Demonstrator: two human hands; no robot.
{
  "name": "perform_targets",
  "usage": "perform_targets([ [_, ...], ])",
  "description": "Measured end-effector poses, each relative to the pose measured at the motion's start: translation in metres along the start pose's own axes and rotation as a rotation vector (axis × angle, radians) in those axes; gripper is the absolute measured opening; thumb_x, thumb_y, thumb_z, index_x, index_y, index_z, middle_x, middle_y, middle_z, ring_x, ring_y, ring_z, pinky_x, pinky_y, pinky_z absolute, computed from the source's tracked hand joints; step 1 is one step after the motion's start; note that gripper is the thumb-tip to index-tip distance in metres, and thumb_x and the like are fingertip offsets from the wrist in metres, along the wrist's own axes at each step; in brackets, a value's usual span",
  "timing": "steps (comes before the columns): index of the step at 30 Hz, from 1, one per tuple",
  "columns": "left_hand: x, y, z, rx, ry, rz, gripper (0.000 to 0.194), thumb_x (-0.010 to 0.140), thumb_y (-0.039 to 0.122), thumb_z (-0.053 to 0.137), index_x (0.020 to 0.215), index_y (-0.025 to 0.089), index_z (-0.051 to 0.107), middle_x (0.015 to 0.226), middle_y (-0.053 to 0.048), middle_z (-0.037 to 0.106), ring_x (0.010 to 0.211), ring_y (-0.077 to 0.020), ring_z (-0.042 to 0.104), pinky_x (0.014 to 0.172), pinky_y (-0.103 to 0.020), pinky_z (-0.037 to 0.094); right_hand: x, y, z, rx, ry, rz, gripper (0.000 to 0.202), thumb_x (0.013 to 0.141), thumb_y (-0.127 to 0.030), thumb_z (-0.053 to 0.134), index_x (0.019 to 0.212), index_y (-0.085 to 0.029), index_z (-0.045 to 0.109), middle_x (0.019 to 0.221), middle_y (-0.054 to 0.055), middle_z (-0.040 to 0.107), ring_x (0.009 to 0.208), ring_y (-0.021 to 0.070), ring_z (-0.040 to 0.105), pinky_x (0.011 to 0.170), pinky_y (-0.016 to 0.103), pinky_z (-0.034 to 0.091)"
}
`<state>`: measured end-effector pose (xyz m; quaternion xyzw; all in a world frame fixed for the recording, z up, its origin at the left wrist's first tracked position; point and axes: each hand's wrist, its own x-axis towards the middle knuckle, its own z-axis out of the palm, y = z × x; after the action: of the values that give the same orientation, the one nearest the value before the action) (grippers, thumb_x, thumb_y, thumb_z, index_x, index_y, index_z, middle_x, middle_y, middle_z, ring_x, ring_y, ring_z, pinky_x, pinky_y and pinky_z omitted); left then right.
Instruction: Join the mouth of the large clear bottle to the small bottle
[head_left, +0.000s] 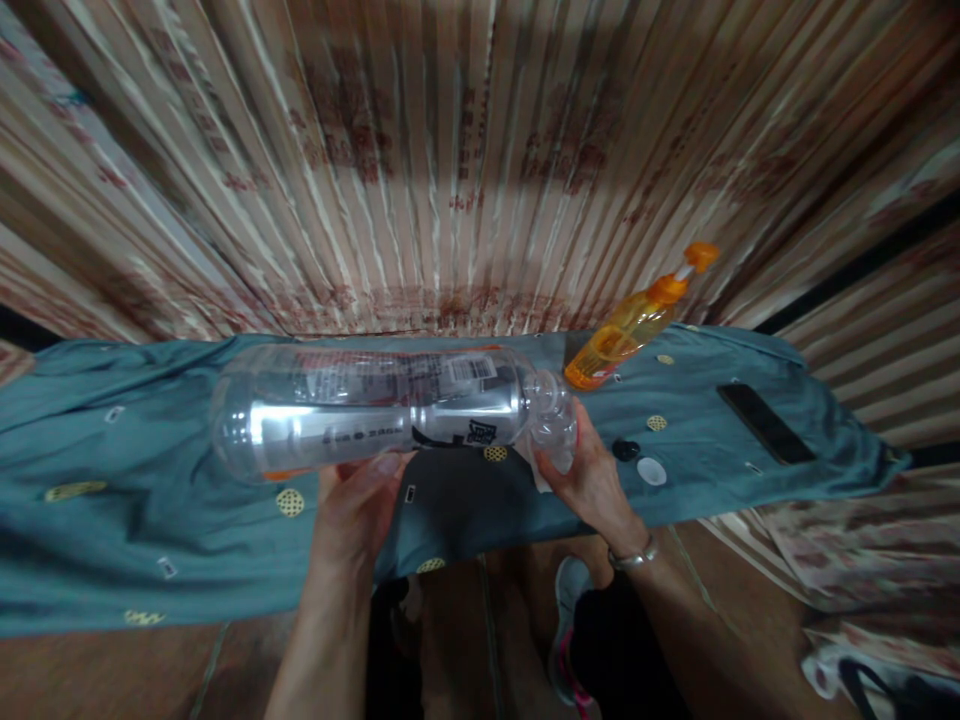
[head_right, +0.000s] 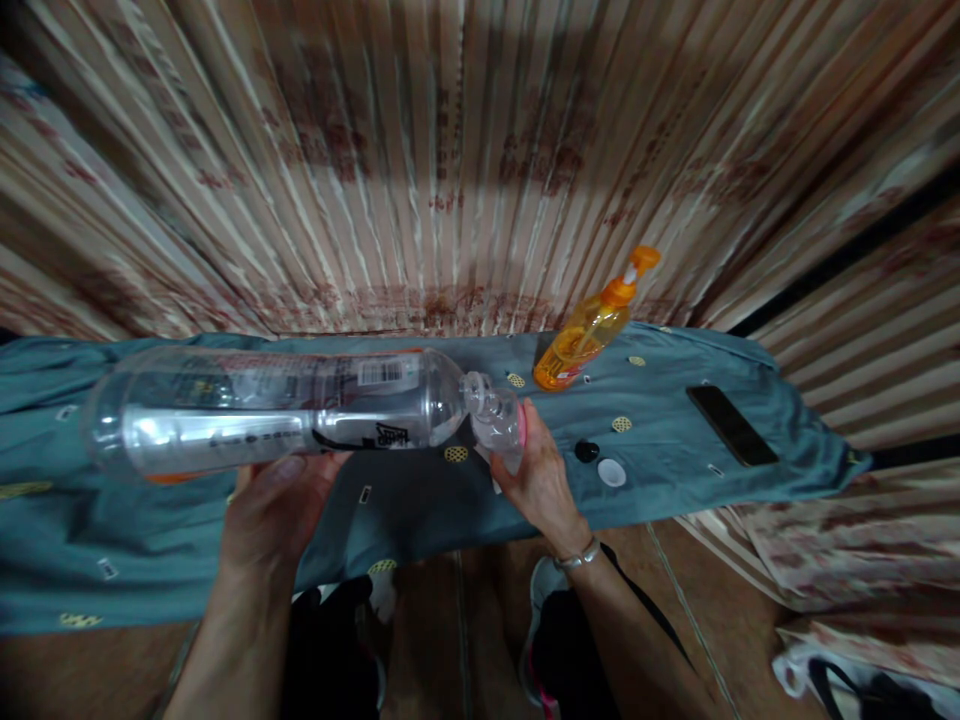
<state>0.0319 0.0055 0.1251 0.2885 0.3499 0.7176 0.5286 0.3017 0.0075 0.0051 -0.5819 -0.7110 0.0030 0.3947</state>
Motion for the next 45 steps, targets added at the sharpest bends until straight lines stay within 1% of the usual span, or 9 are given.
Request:
perform_targets([
  [9,0.0005,0.0021,0.0013,0.051,-0.033,-0.011,0.065,0.051,0.041,0.100,0.111,0.031,0.077,0.113,-0.008,0.081,0.112,-0.0414,0.076,0.086,-0.053,0.068,0.0007,0.0000,-0.0012,0.004,-0.011,-0.005,0.088,0.097,-0.044,0.066,0.170,-0.019,0.024,0.156,0.022,0.060,0.140,0.0388,0.064,0.110,0.061,0.060],
  [13,0.0004,0.0026,0.0019,0.035,-0.025,-0.023,0.065,0.051,0.040,0.100,0.111,0.032,0.077,0.113,-0.008,0.082,0.112,-0.0415,0.076,0.087,-0.055,0.067,0.0005,0.0003,-0.0005,-0.004,0.008,-0.021,0.088,0.097,-0.043,0.066,0.170,-0.019,0.024,0.156,0.022,0.060,0.141,0.0387,0.063,0.111,0.062,0.060],
  [17,0.0000,0.0032,0.0028,0.035,0.003,-0.028,0.068,0.049,0.039,0.101,0.112,0.031,0.077,0.111,-0.009,0.082,0.109,-0.0418,0.077,0.089,-0.057,0.067,0.0005,-0.0002,-0.0001,-0.007,0.011,-0.016,0.088,0.096,-0.043,0.066,0.169,-0.017,0.025,0.155,0.023,0.060,0.140,0.0400,0.064,0.110,0.063,0.059],
  [24,-0.0014,0.0027,0.0032,0.016,-0.012,-0.013,0.068,0.051,0.037,0.101,0.114,0.032,0.077,0.109,-0.006,0.083,0.110,-0.0388,0.077,0.095,-0.057,0.065,0.0012,-0.0015,-0.0009,0.002,-0.005,0.013,0.087,0.095,-0.044,0.066,0.168,-0.017,0.026,0.154,0.023,0.062,0.138,0.0397,0.066,0.108,0.062,0.061],
  [28,-0.0012,0.0008,0.0005,0.001,-0.009,-0.015,0.062,0.053,0.035,0.099,0.111,0.032,0.078,0.112,-0.007,0.083,0.108,-0.0382,0.078,0.094,-0.055,0.066,0.0015,-0.0019,-0.0012,0.011,-0.006,0.019,0.087,0.095,-0.044,0.066,0.168,-0.020,0.026,0.155,0.021,0.061,0.139,0.0392,0.065,0.110,0.062,0.060],
  [31,-0.0014,0.0002,-0.0003,0.004,-0.007,-0.026,0.062,0.052,0.036,0.099,0.110,0.031,0.078,0.113,-0.008,0.083,0.106,-0.0388,0.078,0.092,-0.056,0.066,0.0014,-0.0023,-0.0020,0.015,-0.014,0.020,0.088,0.095,-0.044,0.066,0.169,-0.019,0.025,0.155,0.022,0.061,0.139,0.0390,0.065,0.110,0.062,0.060],
  [34,-0.0017,0.0005,0.0003,0.017,-0.008,-0.022,0.063,0.052,0.036,0.099,0.111,0.029,0.078,0.113,-0.010,0.082,0.111,-0.0408,0.076,0.093,-0.058,0.065,0.0013,-0.0026,-0.0027,0.016,-0.019,0.019,0.087,0.096,-0.045,0.066,0.169,-0.018,0.025,0.154,0.022,0.061,0.138,0.0388,0.065,0.109,0.061,0.060],
  [38,-0.0017,0.0011,0.0016,0.017,-0.023,-0.026,0.058,0.054,0.036,0.097,0.108,0.031,0.077,0.114,-0.009,0.082,0.117,-0.0417,0.074,0.094,-0.057,0.065,0.0008,-0.0021,-0.0025,0.013,-0.023,0.017,0.087,0.097,-0.046,0.065,0.168,-0.018,0.024,0.155,0.022,0.061,0.139,0.0391,0.065,0.110,0.062,0.060],
  [45,-0.0016,0.0012,0.0017,0.008,-0.012,-0.026,0.057,0.053,0.035,0.098,0.107,0.030,0.078,0.111,-0.009,0.083,0.110,-0.0412,0.077,0.090,-0.056,0.066,0.0010,-0.0017,-0.0019,0.021,-0.021,0.025,0.086,0.096,-0.046,0.066,0.168,-0.020,0.026,0.155,0.021,0.061,0.139,0.0393,0.064,0.110,0.063,0.060],
])
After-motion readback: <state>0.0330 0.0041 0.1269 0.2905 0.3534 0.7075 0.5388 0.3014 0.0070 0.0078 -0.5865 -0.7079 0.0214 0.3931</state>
